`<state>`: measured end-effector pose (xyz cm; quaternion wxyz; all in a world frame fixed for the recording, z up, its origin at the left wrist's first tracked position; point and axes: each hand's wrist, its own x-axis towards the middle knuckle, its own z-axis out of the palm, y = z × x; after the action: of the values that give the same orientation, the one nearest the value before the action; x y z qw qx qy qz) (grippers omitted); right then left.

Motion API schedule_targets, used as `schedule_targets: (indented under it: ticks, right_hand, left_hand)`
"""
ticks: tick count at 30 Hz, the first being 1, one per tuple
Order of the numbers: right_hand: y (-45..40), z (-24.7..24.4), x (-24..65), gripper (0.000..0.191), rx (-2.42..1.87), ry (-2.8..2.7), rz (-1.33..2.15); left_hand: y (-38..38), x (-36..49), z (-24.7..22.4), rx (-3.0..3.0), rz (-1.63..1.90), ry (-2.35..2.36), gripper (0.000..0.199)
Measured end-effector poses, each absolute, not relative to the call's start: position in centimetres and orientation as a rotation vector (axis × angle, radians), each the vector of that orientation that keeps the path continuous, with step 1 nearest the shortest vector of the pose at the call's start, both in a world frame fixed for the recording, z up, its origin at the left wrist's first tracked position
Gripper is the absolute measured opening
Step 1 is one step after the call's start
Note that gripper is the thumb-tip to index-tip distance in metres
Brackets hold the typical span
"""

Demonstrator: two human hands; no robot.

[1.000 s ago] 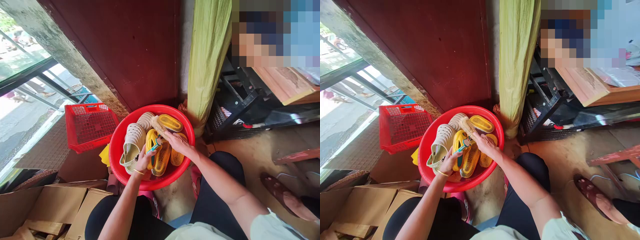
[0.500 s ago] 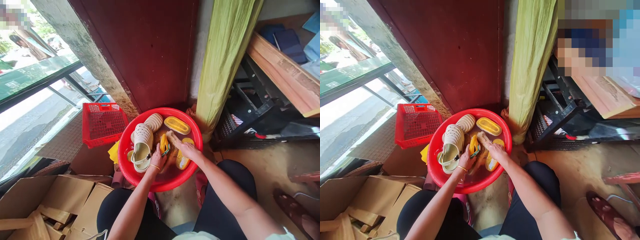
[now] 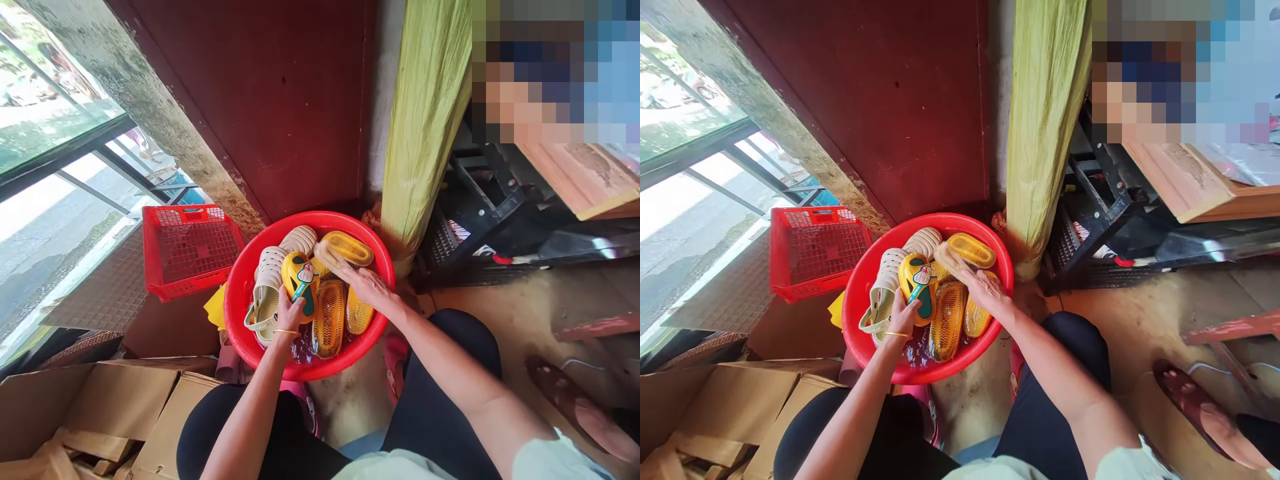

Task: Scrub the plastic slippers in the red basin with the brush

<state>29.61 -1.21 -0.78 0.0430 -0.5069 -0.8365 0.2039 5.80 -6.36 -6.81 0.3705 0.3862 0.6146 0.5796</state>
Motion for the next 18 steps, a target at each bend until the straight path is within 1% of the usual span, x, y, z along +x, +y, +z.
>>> schedule_targets:
  ticks: [5,12,16,18]
  right_hand:
    - [-2.4,-0.3,28.5,0.054,-1.342,-2.699,0.548]
    - [-1.3,-0.6,29.1,0.059,-1.530,-2.594,0.569]
    - [-1.1,-0.8,29.0,0.054,-1.426,-2.552,0.564]
    - [-0.9,-1.0,29.1,0.053,-1.464,-2.552,0.547]
  left_hand:
    - [-6.3,6.1,-6.3,0.887,1.499,1.512,0.052]
    - [-6.7,6.2,-4.4,0.636,1.480,1.375,0.060]
    - [-6.7,6.5,-3.7,0.623,1.491,1.337,0.060]
    - [-6.7,6.5,-3.5,0.638,1.508,1.333,0.062]
